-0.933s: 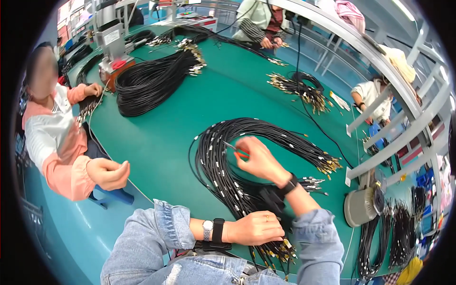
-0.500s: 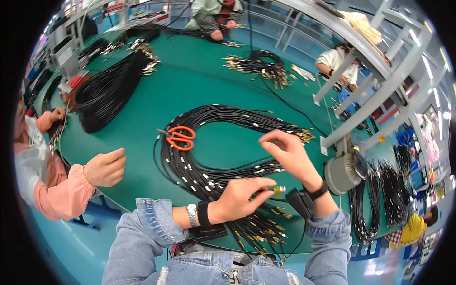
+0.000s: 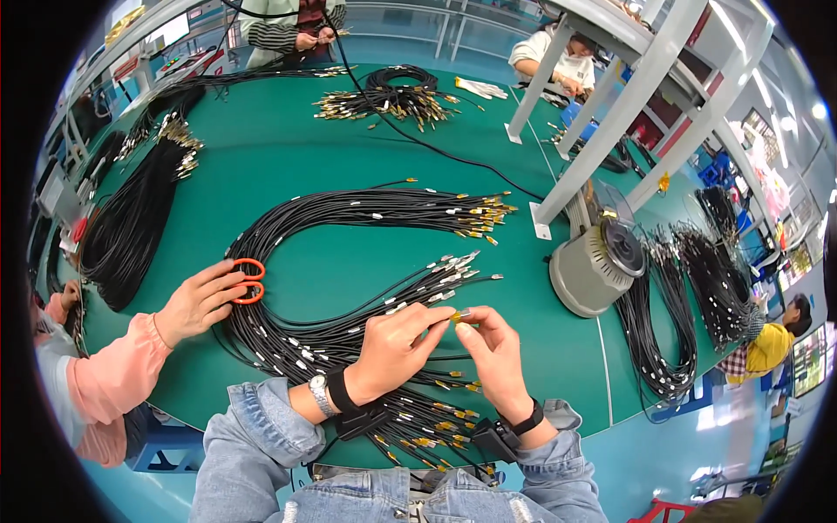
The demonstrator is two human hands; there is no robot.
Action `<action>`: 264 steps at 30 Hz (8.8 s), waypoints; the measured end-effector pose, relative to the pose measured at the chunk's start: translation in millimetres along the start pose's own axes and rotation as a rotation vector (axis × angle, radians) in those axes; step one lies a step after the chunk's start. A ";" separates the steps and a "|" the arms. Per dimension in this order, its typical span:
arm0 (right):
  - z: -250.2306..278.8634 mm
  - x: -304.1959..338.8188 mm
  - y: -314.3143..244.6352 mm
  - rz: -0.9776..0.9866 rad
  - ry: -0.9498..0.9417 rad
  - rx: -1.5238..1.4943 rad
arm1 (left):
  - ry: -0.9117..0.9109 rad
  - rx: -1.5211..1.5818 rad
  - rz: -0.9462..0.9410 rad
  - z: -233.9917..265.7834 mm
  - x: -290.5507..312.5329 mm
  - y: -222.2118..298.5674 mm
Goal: The person picks up a cable from a bundle, slides a yellow sleeve over the connector by hand, and trims the end with scissors before setting it aside.
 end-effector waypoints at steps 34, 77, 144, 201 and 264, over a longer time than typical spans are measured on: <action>-0.1 2.9 4.5 0.103 -0.006 0.010 | -0.168 0.176 0.295 1.2 2.8 7.1; -2.7 4.2 11.0 0.106 -0.009 -0.084 | -0.565 0.867 0.678 12.1 -2.6 -11.9; 7.6 -29.2 -19.9 0.400 -0.518 1.003 | 0.070 -0.928 0.491 197.5 53.3 -104.8; -4.3 19.0 19.5 0.512 -0.974 1.162 | -0.552 -0.564 0.199 72.4 0.1 -79.5; 44.6 -10.7 8.9 -0.328 -0.004 -0.094 | -0.420 -0.150 0.230 106.3 34.0 -43.5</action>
Point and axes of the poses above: each hand's wrist, its own x-axis away from the middle knuckle, its own z-axis out of the back of the hand, y = z × x, the point moved 1 cm from there along -x, towards the middle knuckle, and after that the axes turned 1 degree about -x, right-handed, at the moved point
